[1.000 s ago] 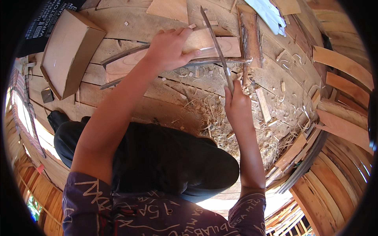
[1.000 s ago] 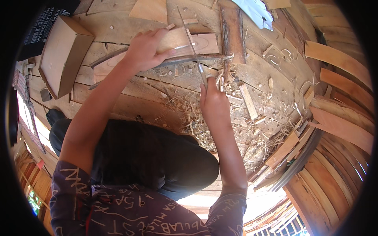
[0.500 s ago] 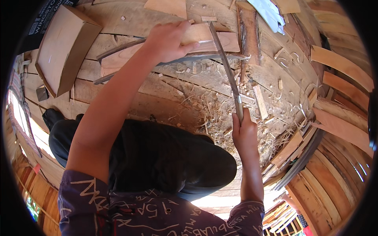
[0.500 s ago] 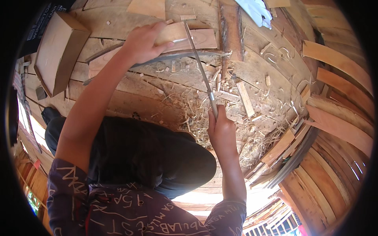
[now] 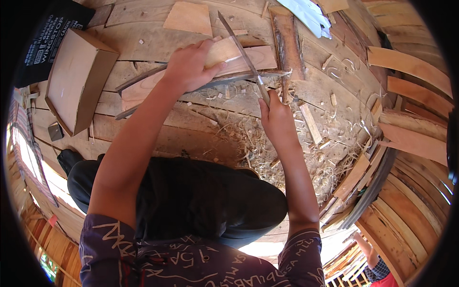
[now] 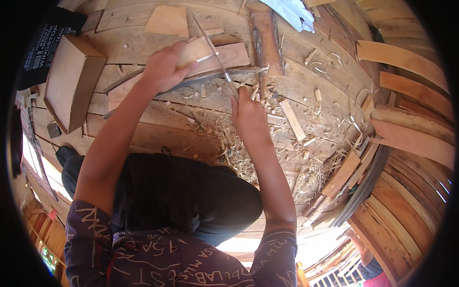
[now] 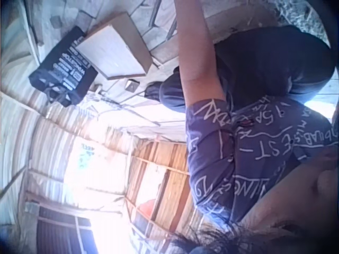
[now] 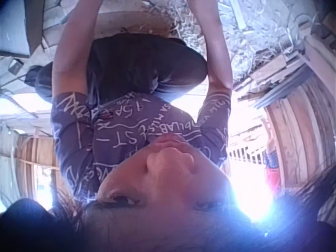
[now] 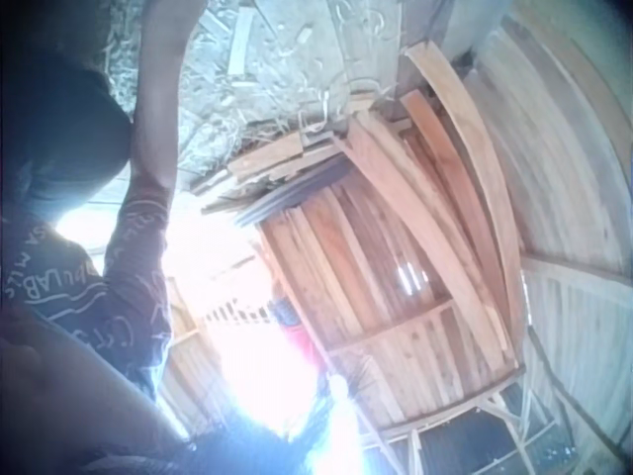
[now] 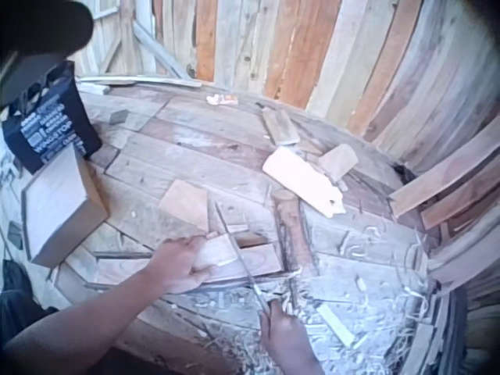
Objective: The person saws a small piece of wood by hand while sitting on the floor, using a saw to cut into the material.
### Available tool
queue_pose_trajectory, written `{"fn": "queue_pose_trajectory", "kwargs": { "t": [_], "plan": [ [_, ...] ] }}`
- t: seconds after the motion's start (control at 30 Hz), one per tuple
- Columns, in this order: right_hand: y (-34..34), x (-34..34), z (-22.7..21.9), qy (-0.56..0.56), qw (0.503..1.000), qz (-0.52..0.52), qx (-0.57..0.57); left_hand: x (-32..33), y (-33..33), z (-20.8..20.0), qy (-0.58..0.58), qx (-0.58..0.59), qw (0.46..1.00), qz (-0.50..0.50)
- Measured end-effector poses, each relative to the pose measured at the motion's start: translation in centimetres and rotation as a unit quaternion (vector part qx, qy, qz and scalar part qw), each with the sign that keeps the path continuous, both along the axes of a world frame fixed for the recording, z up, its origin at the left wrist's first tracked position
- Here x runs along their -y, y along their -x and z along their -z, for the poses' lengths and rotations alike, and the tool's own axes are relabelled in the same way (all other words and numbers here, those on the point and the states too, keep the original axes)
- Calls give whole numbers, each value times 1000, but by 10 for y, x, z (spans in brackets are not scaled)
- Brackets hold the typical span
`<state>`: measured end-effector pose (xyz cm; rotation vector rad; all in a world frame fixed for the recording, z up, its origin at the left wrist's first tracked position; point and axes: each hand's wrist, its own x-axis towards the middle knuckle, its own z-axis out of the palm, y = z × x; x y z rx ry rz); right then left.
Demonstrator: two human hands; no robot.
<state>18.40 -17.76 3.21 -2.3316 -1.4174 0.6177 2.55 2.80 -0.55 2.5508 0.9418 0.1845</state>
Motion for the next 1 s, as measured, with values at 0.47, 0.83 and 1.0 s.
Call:
{"fn": "queue_pose_trajectory", "kwargs": {
  "t": [0.47, 0.83, 1.0],
  "plan": [
    [10, 85, -54, 73, 996, 44, -4, -6, -2, 2, 45, -32, 998, -32],
    [-7, 61, -42, 78, 997, 7, 8, -5, 0, -3, 31, -56, 998, -17],
    [0, 3, -14, 33, 999, -3, -2, 2, 2, -7, -6, -31, 999, 3]
  ]
}}
